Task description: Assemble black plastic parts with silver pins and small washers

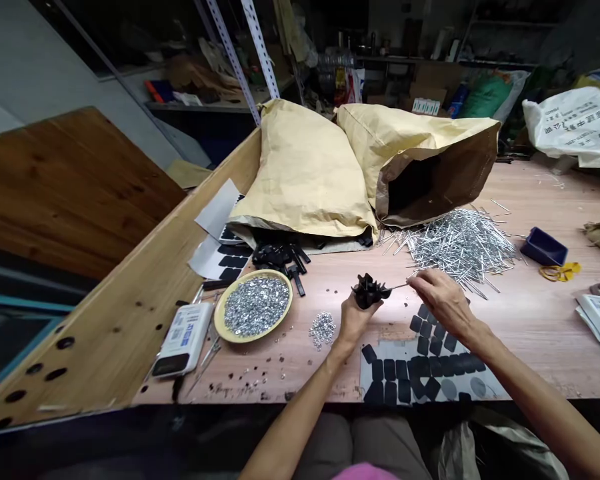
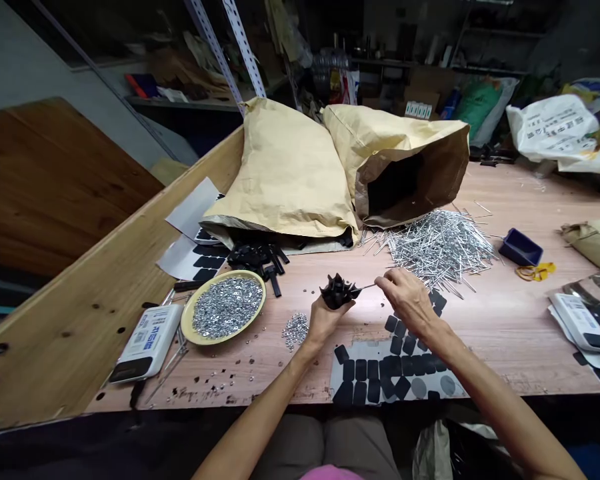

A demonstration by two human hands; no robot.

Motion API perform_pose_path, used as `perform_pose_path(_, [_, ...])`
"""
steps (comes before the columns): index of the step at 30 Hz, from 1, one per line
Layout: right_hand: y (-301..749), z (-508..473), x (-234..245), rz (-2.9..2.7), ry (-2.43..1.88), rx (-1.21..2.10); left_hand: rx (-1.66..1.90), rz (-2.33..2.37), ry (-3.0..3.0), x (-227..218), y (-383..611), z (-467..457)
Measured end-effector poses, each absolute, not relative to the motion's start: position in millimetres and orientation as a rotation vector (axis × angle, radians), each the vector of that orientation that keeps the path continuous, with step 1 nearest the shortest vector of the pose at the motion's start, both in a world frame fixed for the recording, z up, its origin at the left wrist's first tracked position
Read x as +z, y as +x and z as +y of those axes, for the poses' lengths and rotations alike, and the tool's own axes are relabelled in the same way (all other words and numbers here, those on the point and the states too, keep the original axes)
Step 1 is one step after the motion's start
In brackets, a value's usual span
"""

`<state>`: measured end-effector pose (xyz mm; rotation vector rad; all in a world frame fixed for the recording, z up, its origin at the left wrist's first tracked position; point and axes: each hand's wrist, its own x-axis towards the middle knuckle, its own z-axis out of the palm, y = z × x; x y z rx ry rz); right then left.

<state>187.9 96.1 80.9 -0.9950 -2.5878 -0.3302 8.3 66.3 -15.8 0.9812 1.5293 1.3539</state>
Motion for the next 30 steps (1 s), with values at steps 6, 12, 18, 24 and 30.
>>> perform_pose_path(6, [193, 114, 92, -2.85, -0.927, -0.018, 1.268, 1.509, 1.067, -10, 15, 61])
perform_pose_path(12, [210, 163, 57, -2.712, -1.345, 0.168, 1.292, 1.276, 0.866, -10, 21, 59])
perform_pose_path(18, [198, 175, 5, -3.01, -1.426, -0.131, 1.28, 1.167, 0.782, -8, 16, 60])
perform_pose_path(24, [191, 177, 14, -2.546, -1.419, 0.141, 1.278, 1.147, 0.75, -19, 6, 64])
perform_pose_path(30, [169, 128, 61, -1.66, -1.052, 0.882, 1.306, 1.075, 0.781, -22, 9, 58])
